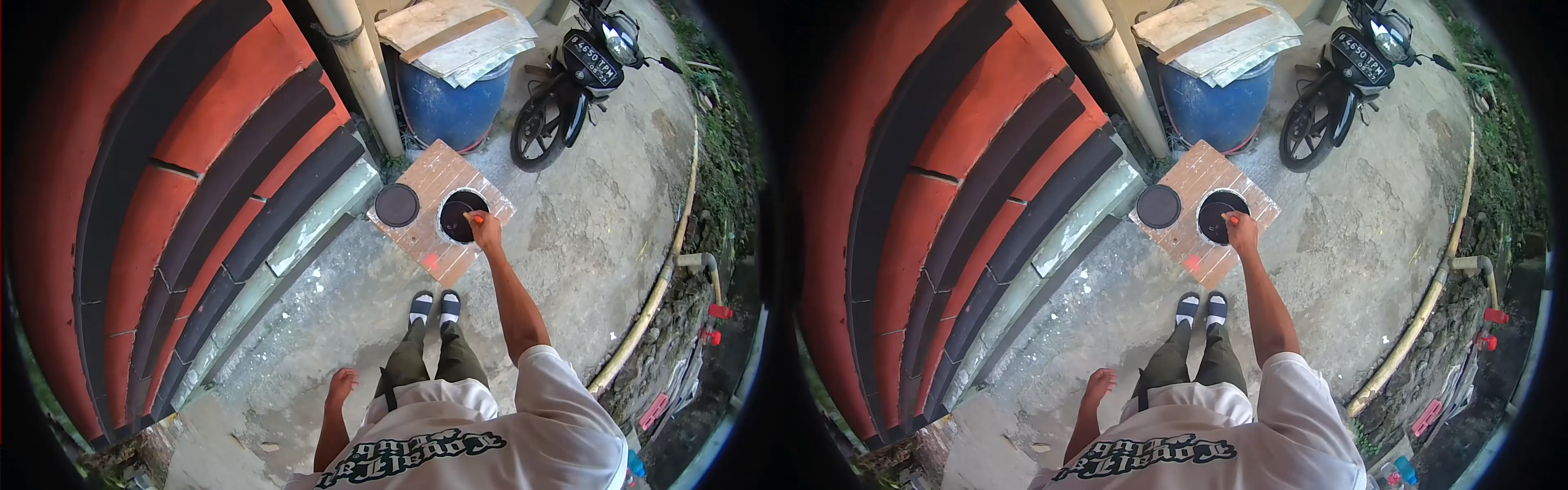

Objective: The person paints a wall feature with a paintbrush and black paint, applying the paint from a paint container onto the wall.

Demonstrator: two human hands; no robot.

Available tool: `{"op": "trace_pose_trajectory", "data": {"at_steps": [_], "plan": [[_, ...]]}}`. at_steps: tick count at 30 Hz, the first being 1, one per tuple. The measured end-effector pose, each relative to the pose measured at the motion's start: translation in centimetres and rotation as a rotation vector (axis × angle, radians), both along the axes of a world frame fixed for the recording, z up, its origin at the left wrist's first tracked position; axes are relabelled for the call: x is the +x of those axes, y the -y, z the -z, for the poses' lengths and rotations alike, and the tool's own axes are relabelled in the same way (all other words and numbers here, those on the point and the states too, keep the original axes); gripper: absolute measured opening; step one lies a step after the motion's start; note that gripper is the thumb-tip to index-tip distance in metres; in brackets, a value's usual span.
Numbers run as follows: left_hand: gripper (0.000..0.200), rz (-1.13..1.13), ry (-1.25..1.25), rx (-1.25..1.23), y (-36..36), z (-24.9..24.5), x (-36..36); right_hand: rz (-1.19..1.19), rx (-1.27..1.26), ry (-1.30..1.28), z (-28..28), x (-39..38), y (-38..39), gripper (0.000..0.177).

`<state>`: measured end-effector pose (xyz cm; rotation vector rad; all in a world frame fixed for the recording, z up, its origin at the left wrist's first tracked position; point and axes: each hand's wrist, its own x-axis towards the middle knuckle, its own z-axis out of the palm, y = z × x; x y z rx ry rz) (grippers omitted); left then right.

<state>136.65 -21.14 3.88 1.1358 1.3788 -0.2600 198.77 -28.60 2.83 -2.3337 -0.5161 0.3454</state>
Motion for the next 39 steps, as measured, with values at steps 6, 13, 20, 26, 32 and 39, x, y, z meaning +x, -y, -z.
{"op": "trace_pose_trajectory", "data": {"at_steps": [6, 13, 20, 26, 32, 39], "plan": [[0.028, -0.298, -0.190, -0.196, 8.0, -2.9, -5.6, -0.102, -0.084, -0.072, 8.4, 2.6, -3.1, 0.020], [0.032, -0.415, -0.250, -0.265, 12.8, -3.9, -3.5, -0.123, -0.165, -0.056, 11.5, 3.3, -4.4, 0.022], [0.040, -0.355, -0.318, -0.244, 14.4, -4.1, -2.9, -0.186, -0.183, -0.032, 12.8, 2.8, -4.1, 0.021], [0.036, -0.394, -0.301, -0.233, 15.0, -4.3, -3.9, -0.158, -0.143, -0.015, 11.7, 3.0, -4.4, 0.016], [0.031, -0.302, -0.288, -0.151, 14.0, -3.1, -2.7, 0.217, 0.318, -0.356, 7.0, 2.6, -0.4, 0.021], [0.027, -0.386, -0.256, 0.006, 11.2, -4.7, -1.6, 0.573, 0.874, -0.729, 3.0, 1.0, 5.8, 0.037]]}}
